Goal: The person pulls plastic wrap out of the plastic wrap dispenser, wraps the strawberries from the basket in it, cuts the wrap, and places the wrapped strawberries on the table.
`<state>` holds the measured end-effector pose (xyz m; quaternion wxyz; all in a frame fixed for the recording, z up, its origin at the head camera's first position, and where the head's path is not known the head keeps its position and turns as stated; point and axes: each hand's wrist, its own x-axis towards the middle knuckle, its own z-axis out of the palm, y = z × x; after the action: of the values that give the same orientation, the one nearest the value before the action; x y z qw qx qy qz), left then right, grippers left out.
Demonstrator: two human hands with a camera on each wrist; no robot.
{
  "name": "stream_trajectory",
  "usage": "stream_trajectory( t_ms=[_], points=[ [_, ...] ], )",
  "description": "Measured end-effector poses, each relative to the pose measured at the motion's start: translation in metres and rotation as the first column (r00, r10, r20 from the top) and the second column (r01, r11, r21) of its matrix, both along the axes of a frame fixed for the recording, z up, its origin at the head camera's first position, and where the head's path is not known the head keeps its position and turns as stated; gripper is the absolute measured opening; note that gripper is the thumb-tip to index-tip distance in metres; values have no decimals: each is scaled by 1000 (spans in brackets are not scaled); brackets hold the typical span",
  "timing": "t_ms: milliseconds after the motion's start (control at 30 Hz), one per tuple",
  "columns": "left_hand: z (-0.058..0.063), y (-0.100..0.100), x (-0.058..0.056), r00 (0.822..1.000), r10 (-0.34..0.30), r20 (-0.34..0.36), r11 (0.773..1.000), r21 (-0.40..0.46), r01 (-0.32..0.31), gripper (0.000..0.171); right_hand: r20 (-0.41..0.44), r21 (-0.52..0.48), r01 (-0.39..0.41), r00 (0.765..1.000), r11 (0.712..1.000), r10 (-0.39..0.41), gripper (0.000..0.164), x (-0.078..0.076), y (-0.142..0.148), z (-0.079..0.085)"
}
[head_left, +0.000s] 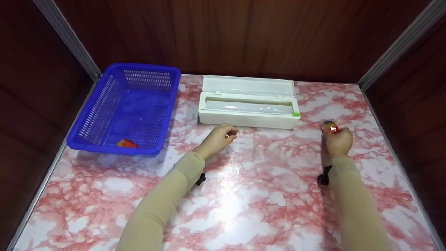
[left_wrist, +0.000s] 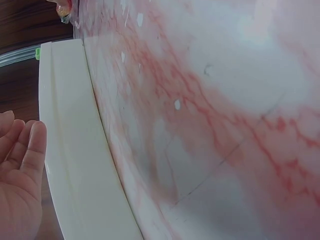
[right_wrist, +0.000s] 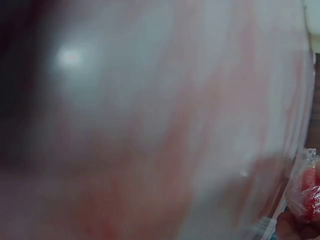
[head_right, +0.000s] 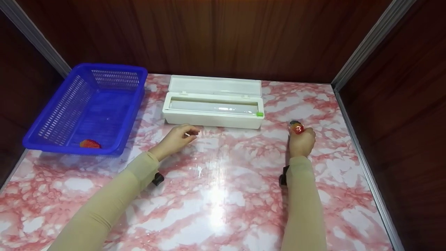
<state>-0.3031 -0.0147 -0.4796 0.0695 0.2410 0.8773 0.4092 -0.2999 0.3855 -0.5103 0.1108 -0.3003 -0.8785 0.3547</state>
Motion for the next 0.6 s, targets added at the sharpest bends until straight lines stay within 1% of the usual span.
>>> stream_trajectory(
  t_ms=[167,367,500,600],
  points=[
    [0,-1,1,1000,2,13,1000,-8,-1,25,4,61,-9,1000,998,9,54,-1,1,-1],
    [0,-1,1,1000,2,4,1000,-6,-2,24,34,85,-36,999,996,33,56,-1,0,0],
    [0,-1,1,1000,-3,0,1000,-8,3,23,70,86,-47,997,995,41,60,-1,-1,1],
    [0,-1,1,1000,-5,3,1000,-22,5,24,99,59,-50,994,997,44,67,-1,-1,2]
  ],
)
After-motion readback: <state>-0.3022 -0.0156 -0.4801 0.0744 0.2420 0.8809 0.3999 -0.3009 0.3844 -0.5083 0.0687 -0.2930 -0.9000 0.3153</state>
